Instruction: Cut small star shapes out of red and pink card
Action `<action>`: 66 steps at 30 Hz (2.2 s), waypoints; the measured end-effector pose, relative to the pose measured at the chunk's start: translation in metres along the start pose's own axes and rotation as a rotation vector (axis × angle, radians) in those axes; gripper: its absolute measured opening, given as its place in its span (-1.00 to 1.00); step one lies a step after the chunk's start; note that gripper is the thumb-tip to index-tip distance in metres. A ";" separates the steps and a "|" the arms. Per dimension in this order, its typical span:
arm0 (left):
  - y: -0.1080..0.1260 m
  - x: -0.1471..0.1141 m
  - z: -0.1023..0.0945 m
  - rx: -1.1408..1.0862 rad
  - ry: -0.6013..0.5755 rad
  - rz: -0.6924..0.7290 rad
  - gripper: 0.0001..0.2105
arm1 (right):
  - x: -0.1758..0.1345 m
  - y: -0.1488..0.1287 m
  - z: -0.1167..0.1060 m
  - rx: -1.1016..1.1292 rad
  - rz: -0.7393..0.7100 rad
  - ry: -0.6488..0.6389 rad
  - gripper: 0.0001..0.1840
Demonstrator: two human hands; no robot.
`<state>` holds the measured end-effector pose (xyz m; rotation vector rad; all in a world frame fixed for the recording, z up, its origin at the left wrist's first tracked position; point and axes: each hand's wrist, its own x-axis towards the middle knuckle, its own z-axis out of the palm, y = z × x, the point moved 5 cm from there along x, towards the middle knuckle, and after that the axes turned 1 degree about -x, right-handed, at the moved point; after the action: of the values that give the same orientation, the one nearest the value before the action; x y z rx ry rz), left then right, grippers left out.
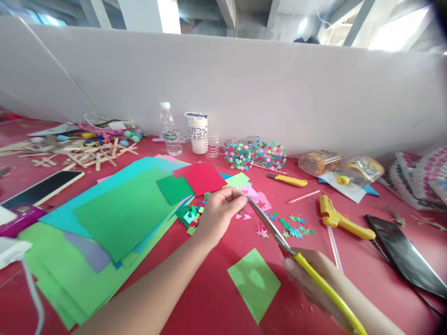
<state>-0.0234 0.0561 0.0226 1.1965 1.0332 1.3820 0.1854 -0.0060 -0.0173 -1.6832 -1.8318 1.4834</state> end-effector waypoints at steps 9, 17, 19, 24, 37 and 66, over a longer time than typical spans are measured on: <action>0.002 -0.001 0.000 0.030 -0.010 0.058 -0.85 | -0.008 -0.006 0.002 0.122 -0.061 -0.010 -0.19; 0.001 -0.001 0.003 0.007 -0.040 0.018 -0.82 | -0.006 0.002 0.002 0.166 -0.078 -0.002 -0.24; 0.002 -0.001 0.003 0.021 -0.044 0.029 -0.80 | -0.007 0.001 0.001 0.154 -0.069 -0.004 -0.22; 0.002 -0.002 0.002 0.055 -0.019 0.043 -0.81 | -0.011 -0.007 0.003 0.138 -0.068 -0.037 -0.21; 0.005 -0.002 0.007 0.094 -0.073 0.088 -0.83 | -0.014 -0.004 0.003 0.163 -0.092 -0.006 -0.25; -0.012 -0.003 0.006 -0.147 0.007 0.040 -0.87 | -0.001 0.005 0.008 0.201 -0.101 0.080 -0.40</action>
<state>-0.0160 0.0544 0.0109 1.1091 0.9008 1.4680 0.1830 -0.0120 -0.0241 -1.5112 -1.6412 1.4808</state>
